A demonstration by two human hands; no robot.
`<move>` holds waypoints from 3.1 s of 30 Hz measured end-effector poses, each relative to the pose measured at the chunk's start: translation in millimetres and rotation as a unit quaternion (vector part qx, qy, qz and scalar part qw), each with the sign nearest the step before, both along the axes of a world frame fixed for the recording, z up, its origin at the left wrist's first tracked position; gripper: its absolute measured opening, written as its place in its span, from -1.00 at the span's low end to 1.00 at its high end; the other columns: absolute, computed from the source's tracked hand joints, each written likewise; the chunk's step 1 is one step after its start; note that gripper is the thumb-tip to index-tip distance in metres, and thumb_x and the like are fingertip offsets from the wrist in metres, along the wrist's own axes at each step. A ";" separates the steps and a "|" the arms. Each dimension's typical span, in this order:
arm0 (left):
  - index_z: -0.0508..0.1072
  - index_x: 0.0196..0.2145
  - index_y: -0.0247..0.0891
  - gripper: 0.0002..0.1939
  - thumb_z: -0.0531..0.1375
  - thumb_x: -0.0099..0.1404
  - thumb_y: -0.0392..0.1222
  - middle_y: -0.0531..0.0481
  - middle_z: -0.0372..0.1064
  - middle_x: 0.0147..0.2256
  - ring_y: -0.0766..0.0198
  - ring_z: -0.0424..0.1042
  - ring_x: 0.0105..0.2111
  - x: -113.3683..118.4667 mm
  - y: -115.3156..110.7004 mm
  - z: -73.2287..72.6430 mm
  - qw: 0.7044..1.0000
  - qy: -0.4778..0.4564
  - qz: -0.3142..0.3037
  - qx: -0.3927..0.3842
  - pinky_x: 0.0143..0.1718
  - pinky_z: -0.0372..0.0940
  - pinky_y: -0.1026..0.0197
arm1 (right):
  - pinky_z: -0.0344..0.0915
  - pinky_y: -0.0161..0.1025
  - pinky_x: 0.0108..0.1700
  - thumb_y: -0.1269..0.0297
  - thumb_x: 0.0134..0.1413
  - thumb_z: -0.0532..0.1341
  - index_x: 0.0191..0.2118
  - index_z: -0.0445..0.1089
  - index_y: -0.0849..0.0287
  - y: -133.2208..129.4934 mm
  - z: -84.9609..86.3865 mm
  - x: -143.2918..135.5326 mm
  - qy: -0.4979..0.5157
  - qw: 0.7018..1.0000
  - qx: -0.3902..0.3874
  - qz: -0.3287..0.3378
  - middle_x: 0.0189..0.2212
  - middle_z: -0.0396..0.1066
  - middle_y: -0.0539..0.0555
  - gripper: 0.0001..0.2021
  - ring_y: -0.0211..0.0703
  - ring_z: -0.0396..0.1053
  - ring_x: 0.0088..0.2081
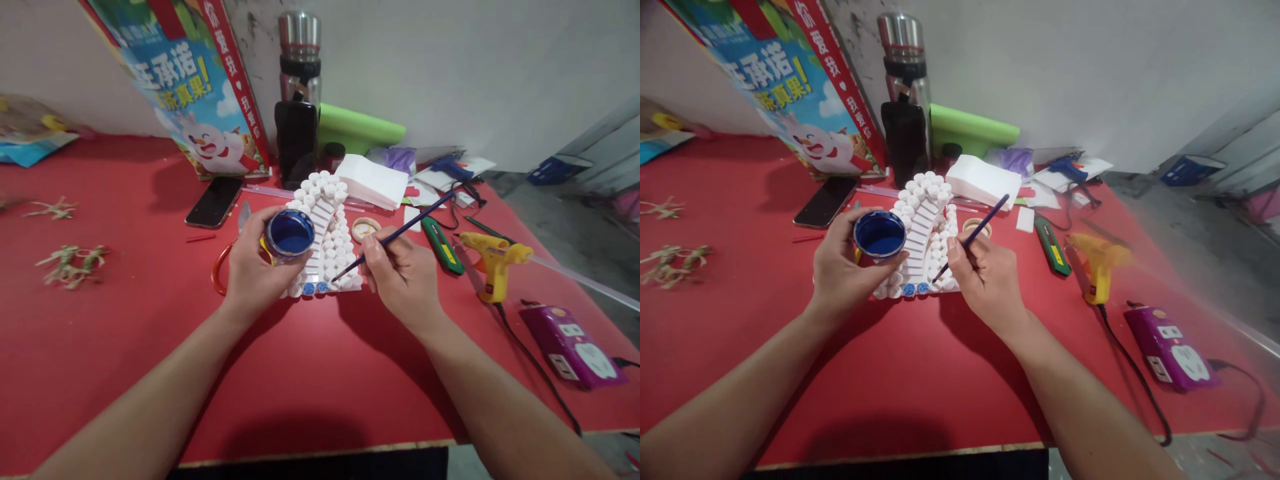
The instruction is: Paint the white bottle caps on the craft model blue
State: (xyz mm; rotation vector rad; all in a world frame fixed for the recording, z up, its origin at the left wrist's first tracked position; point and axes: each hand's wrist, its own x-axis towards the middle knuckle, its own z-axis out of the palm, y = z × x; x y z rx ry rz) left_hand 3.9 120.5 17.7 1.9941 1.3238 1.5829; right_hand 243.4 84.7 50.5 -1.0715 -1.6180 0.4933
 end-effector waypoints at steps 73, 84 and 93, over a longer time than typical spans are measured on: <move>0.54 0.21 -0.12 -0.36 0.55 0.20 -0.12 -0.10 0.66 0.15 -0.09 0.66 0.15 0.7 1.9 -5.3 1.000 -0.016 -0.023 -0.010 0.26 0.55 -0.11 | 0.14 -0.26 -0.52 0.09 0.61 0.25 -0.35 0.36 0.06 2.0 0.1 3.7 -0.024 1.000 -0.001 -0.018 -0.56 0.29 -0.12 -0.61 -0.33 0.18 -0.60; 0.54 0.21 -0.11 -0.35 0.55 0.19 -0.13 -0.10 0.65 0.14 -0.09 0.66 0.14 0.8 1.6 -4.5 0.999 -0.018 -0.025 -0.014 0.26 0.55 -0.12 | 0.13 -0.25 -0.50 0.17 0.56 0.25 -0.37 0.37 0.08 2.7 3.6 3.8 -0.033 0.999 0.000 -0.023 -0.55 0.31 -0.12 -0.64 -0.34 0.17 -0.60; 0.54 0.21 -0.11 -0.35 0.56 0.19 -0.11 -0.13 0.65 0.16 -0.11 0.65 0.16 1.0 1.5 -5.0 0.999 -0.027 -0.024 -0.023 0.28 0.53 -0.17 | 0.12 -0.25 -0.51 0.15 0.54 0.26 -0.41 0.36 0.07 2.1 4.6 3.9 -0.042 0.999 -0.001 -0.029 -0.58 0.29 -0.11 -0.62 -0.33 0.15 -0.60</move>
